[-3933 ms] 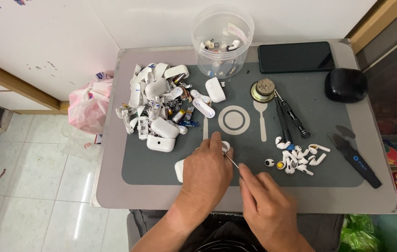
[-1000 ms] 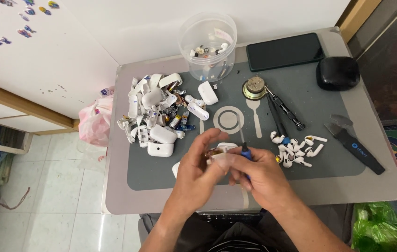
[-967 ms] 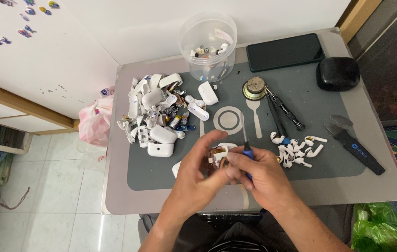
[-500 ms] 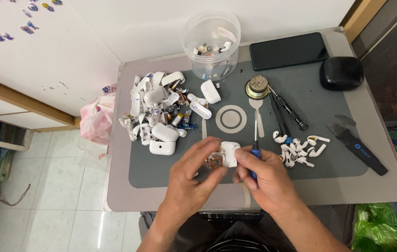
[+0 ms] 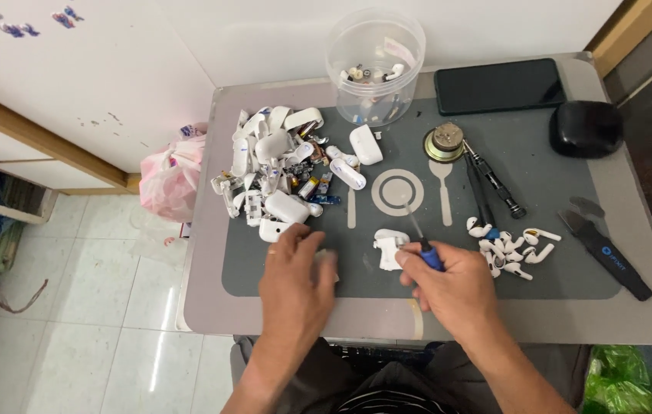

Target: Disassembling various wireless earbud charging cases and internal components using a utility knife and a screwdriver.

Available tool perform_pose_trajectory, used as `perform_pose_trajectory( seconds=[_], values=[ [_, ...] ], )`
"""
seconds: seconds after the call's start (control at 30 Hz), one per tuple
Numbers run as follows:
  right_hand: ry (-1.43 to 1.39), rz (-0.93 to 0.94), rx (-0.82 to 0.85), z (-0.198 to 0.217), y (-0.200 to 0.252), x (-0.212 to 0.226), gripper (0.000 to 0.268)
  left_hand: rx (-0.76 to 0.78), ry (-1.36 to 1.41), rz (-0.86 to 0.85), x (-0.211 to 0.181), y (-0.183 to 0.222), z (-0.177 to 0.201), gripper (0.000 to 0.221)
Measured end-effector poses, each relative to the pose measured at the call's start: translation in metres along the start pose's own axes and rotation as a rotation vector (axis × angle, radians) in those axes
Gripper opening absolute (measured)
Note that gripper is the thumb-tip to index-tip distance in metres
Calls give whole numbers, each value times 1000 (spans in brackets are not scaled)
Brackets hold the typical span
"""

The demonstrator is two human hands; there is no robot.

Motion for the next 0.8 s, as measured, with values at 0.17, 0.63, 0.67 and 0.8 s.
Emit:
perform_pose_trajectory(
  seconds=[0.17, 0.63, 0.67, 0.8],
  values=[
    [85, -53, 42, 0, 5, -9, 29, -21, -190, -235, -28, 1, -15, 55],
    [34, 717, -479, 1, 22, -69, 14, 190, -156, -731, -38, -1, -29, 13],
    [35, 719, -481, 1, 27, -65, 14, 188, -155, -733, -35, 0, -20, 13],
    [68, 553, -464, 2, 31, -63, 17, 345, -92, -644, -19, 4, 4, 26]
  ],
)
Point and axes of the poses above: each hand's wrist, its own y-axis away from the middle knuckle, its own z-axis out of the back of the hand, x = y × z, the point moved 1 cm from there along -y, towards the middle knuckle, and after that the axes turned 12 degrees about y, right-handed, at the moved point
